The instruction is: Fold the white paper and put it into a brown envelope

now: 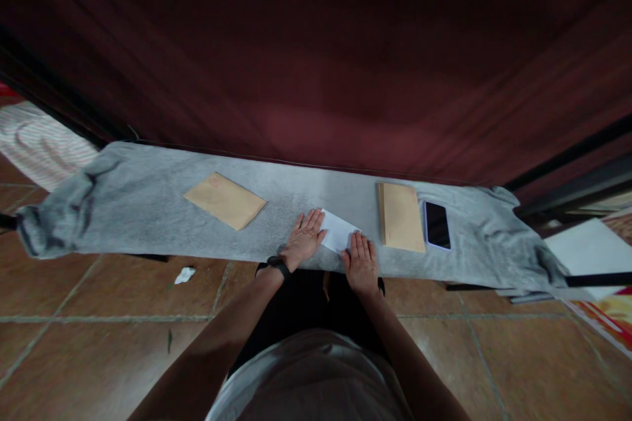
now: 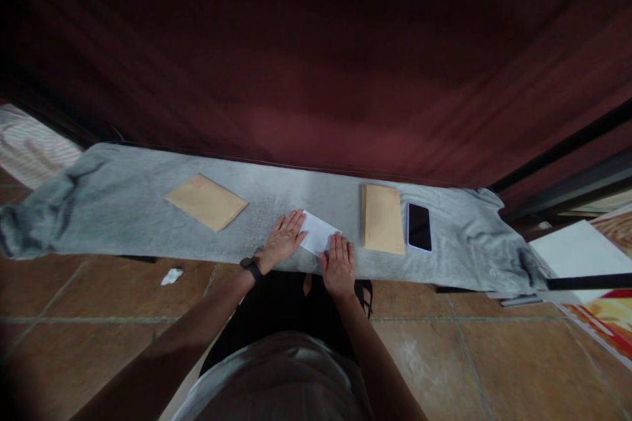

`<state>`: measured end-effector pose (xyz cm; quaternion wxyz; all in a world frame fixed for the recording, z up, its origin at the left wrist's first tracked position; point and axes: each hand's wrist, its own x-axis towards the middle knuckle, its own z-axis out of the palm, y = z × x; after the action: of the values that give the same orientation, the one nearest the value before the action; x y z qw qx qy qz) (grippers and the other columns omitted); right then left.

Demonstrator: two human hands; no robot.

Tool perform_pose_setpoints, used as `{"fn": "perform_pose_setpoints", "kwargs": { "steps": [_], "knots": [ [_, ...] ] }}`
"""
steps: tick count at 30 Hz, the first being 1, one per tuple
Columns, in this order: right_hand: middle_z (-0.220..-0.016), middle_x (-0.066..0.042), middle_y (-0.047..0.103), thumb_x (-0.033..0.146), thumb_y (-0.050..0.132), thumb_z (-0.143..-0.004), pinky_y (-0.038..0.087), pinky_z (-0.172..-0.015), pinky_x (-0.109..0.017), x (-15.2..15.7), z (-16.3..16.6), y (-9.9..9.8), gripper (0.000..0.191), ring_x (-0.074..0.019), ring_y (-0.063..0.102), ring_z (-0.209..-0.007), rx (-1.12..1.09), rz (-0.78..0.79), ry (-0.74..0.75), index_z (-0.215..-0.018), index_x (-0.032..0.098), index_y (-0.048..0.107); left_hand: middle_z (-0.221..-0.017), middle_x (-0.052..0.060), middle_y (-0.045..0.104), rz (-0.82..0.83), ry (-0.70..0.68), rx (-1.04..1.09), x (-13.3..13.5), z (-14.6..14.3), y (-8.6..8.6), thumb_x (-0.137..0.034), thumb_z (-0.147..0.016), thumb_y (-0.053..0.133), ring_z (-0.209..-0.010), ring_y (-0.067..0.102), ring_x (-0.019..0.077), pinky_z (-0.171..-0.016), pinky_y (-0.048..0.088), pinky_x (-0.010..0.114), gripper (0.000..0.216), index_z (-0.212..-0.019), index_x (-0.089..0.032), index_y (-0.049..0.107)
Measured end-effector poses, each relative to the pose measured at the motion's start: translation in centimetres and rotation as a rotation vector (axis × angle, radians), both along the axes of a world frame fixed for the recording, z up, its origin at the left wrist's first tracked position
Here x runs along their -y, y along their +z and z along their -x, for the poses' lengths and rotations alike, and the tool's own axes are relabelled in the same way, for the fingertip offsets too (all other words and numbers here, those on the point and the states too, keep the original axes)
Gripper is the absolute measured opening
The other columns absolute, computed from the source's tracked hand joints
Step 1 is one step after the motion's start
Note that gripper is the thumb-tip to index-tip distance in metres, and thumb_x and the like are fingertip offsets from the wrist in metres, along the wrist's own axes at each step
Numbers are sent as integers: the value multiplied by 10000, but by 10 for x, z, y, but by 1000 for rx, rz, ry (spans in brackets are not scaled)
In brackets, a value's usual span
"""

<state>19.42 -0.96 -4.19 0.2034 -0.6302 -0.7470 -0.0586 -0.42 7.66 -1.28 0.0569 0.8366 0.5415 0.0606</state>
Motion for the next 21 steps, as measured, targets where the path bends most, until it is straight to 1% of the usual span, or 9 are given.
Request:
{"fn": "perform_pose_setpoints", "kwargs": {
  "steps": [3, 6, 10, 12, 16, 18, 21],
  "knots": [
    [-1526, -183, 448, 352, 338, -1051, 269, -1170, -498, 8, -5, 4, 540, -286, 387, -1424, 3, 32, 37, -1515, 78, 366, -1626, 72, 278, -3, 1, 4, 0, 0, 2, -399, -1029, 251, -1522, 193, 221, -1248, 135, 476, 592, -1565, -148, 284],
    [-1519, -157, 467, 321, 340, -1048, 267, -1171, -490, 15, -8, 9, 516, -277, 391, -1418, -5, 55, 83, -1511, 97, 381, -1612, 83, 315, -14, 21, 8, 0, -3, 5, -385, -1023, 275, -1519, 204, 241, -1247, 108, 504, 580, -1553, -154, 319],
    [-1521, -147, 469, 302, 366, -1040, 269, -1173, -495, 21, -10, 14, 502, -273, 405, -1407, -18, 67, 113, -1505, 118, 400, -1599, 118, 339, -49, 29, 29, 4, -18, 9, -355, -1014, 308, -1518, 203, 260, -1252, 90, 484, 573, -1529, -111, 365],
    [-1524, -141, 466, 290, 369, -1038, 262, -1176, -499, 22, -11, 16, 491, -272, 409, -1403, -21, 72, 121, -1499, 128, 414, -1599, 101, 348, -49, -24, 48, 8, -29, 8, -339, -1012, 319, -1519, 201, 254, -1253, 107, 477, 559, -1528, -134, 372],
    [-1516, -122, 482, 283, 371, -1038, 242, -1182, -505, 22, -12, 17, 466, -276, 407, -1403, -25, 97, 137, -1475, 146, 455, -1608, 38, 345, -12, -173, 69, 14, -48, 4, -353, -1020, 318, -1514, 218, 241, -1247, 137, 484, 523, -1522, -224, 388],
    [-1512, -116, 488, 281, 372, -1039, 235, -1186, -508, 22, -13, 17, 453, -276, 403, -1406, -25, 109, 145, -1461, 153, 475, -1617, 24, 328, 0, -190, 71, 14, -54, 2, -361, -1026, 305, -1514, 216, 243, -1242, 136, 501, 515, -1523, -254, 383],
    [-1509, -121, 491, 285, 377, -1040, 241, -1187, -507, 22, -15, 16, 445, -275, 400, -1410, -31, 111, 149, -1446, 147, 494, -1624, 26, 312, 14, -168, 71, 12, -59, 1, -364, -1031, 285, -1517, 204, 252, -1236, 129, 528, 517, -1533, -265, 362]
  ]
}}
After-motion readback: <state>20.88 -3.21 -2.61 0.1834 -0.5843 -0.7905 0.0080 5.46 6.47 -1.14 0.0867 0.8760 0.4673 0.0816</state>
